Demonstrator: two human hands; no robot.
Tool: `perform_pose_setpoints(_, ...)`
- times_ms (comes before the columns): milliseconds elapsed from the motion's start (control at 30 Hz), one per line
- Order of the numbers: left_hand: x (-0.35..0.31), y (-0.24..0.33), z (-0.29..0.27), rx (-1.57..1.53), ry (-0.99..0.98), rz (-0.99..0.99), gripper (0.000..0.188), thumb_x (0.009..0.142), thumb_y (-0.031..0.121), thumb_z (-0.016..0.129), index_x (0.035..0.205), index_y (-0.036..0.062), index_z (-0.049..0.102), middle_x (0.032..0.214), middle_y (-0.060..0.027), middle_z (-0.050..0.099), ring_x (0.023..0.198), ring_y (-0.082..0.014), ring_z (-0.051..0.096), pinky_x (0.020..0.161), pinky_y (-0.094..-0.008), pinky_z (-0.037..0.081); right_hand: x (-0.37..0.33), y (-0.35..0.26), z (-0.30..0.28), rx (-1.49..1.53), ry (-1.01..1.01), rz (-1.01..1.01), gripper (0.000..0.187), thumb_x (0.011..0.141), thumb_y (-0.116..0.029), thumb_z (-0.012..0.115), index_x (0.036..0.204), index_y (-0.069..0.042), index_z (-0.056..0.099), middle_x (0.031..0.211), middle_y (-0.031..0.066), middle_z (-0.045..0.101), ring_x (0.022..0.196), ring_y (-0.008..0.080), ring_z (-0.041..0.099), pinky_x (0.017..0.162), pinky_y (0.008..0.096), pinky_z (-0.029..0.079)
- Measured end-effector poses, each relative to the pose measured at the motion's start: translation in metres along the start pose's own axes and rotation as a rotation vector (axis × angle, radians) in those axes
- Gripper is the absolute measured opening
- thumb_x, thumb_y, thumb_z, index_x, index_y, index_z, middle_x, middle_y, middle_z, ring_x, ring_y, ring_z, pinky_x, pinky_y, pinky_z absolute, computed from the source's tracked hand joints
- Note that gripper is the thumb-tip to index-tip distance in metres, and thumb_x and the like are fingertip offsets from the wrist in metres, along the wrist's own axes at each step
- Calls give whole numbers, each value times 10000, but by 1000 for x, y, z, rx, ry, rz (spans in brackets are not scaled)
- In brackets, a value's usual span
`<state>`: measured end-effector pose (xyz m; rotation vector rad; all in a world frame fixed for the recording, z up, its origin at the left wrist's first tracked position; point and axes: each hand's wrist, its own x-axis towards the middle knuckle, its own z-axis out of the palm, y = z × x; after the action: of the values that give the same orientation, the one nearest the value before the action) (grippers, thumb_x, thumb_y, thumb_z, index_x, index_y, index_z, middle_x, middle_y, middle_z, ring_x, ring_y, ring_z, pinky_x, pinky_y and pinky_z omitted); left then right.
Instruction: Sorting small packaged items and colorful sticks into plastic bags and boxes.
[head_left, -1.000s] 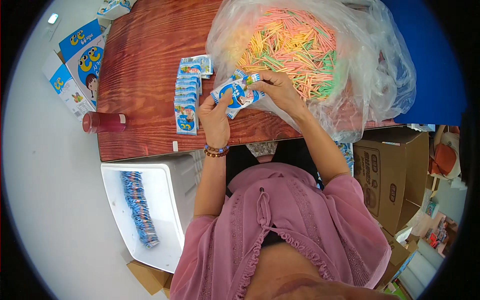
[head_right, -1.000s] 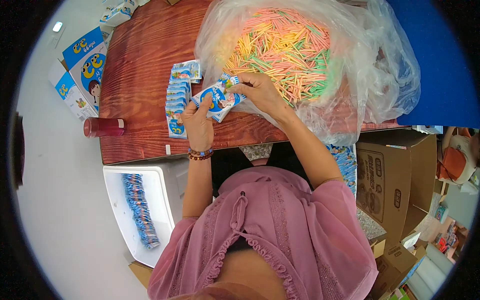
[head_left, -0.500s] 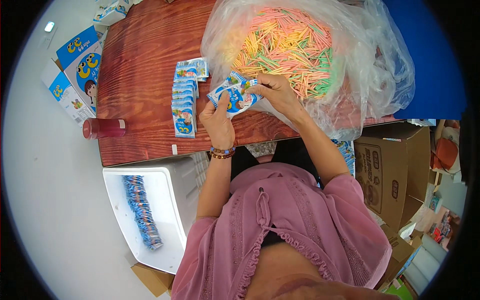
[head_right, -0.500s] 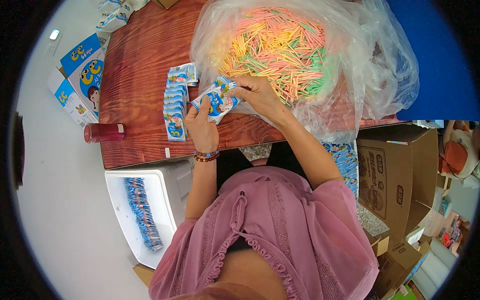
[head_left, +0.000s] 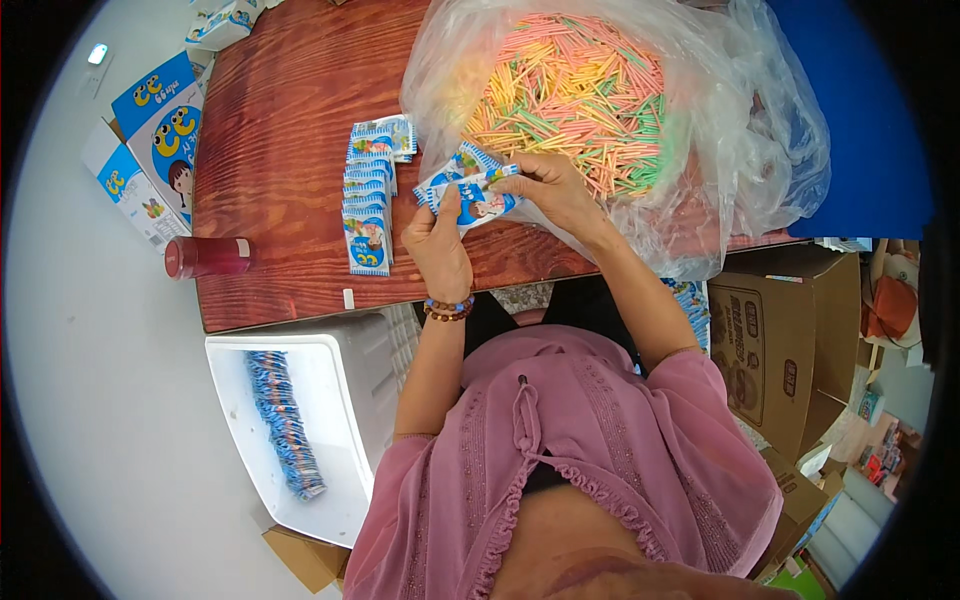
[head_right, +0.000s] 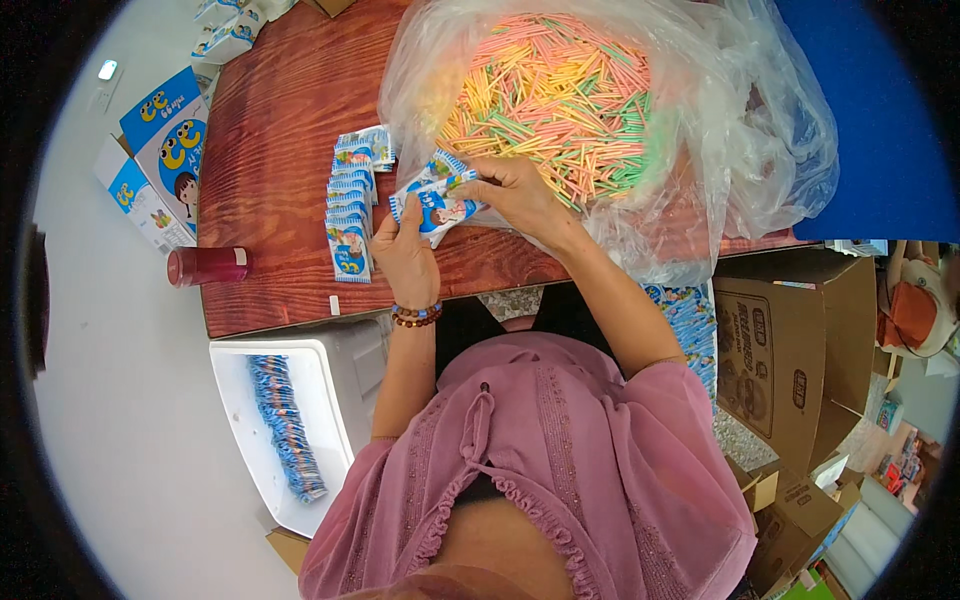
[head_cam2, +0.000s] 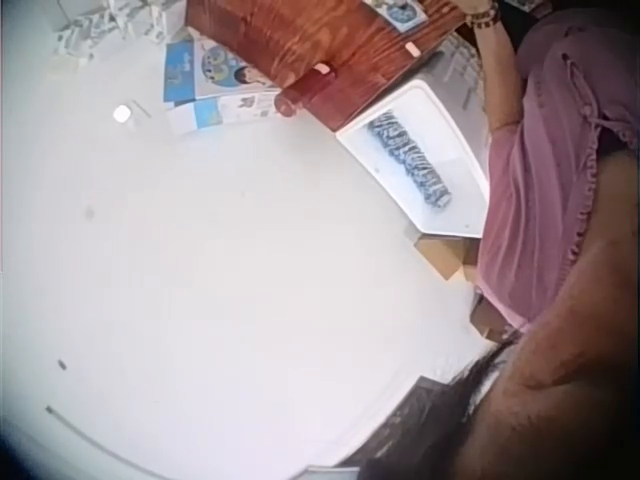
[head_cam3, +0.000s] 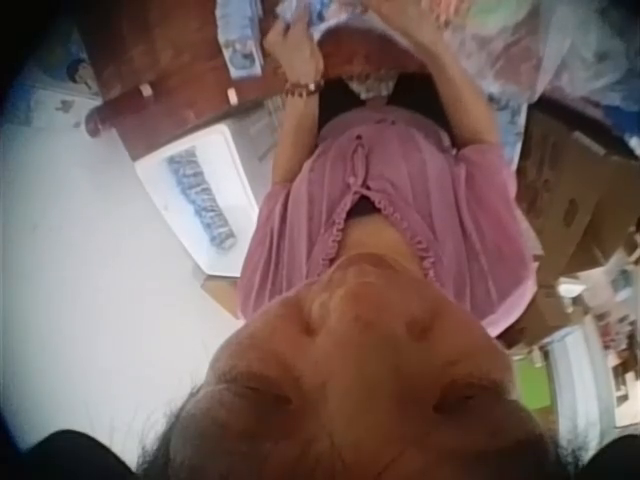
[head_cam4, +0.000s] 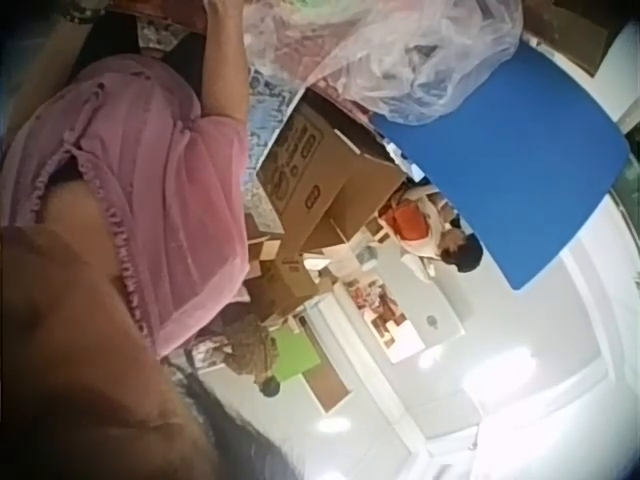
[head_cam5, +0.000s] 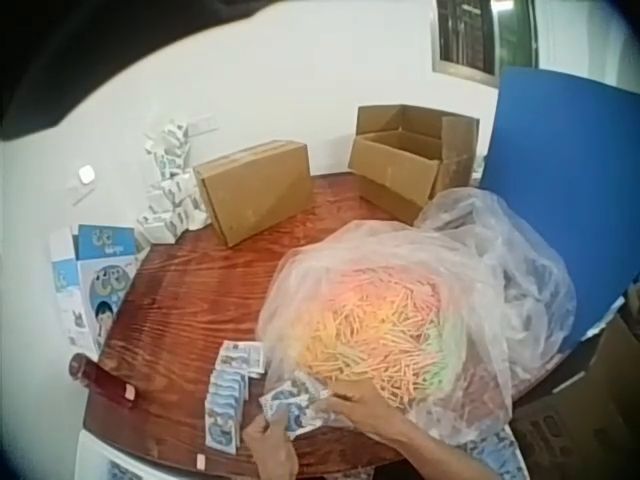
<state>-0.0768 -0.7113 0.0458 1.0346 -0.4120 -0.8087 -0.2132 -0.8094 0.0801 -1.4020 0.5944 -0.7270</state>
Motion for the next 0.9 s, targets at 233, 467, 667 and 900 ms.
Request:
perform_pose_setpoints(233, -1, 15, 10, -257, 59, -161, 193, 944, 172, 608, 958, -16, 650, 947, -70, 680, 802, -126, 648, 700, -281, 537, -2, -1, -20, 137, 45, -71, 105, 875, -109, 636, 933, -26, 662, 941, 18, 646, 897, 108, 591, 791, 258, 466)
perform_pose_setpoints(467, -2, 3, 14, -274, 20, -239, 166, 948, 174, 599, 983, 19, 649, 976, -58, 677, 852, -136, 654, 733, -290, 549, -8, -18, -8, -463, -186, -405, 335, 787, -183, 730, 1101, -80, 680, 1308, 102, 527, 1269, 286, 420, 1057, 404, 327)
perform_pose_setpoints(667, -4, 2, 18, -297, -10, -290, 151, 952, 172, 592, 1011, 47, 650, 990, -32, 674, 868, -128, 648, 728, -286, 545, -1, 1, -14, -340, -243, -448, 237, 818, -167, 700, 1044, -101, 722, 1380, 102, 497, 1320, 297, 383, 1081, 433, 302)
perform_pose_setpoints(900, -5, -7, 13, -250, 34, -247, 150, 947, 193, 605, 998, 58, 647, 952, -18, 679, 821, -101, 629, 642, -254, 480, -6, -11, -73, -282, -32, -115, 168, 829, -189, 669, 917, -59, 729, 1082, 93, 676, 1074, 225, 588, 963, 390, 409)
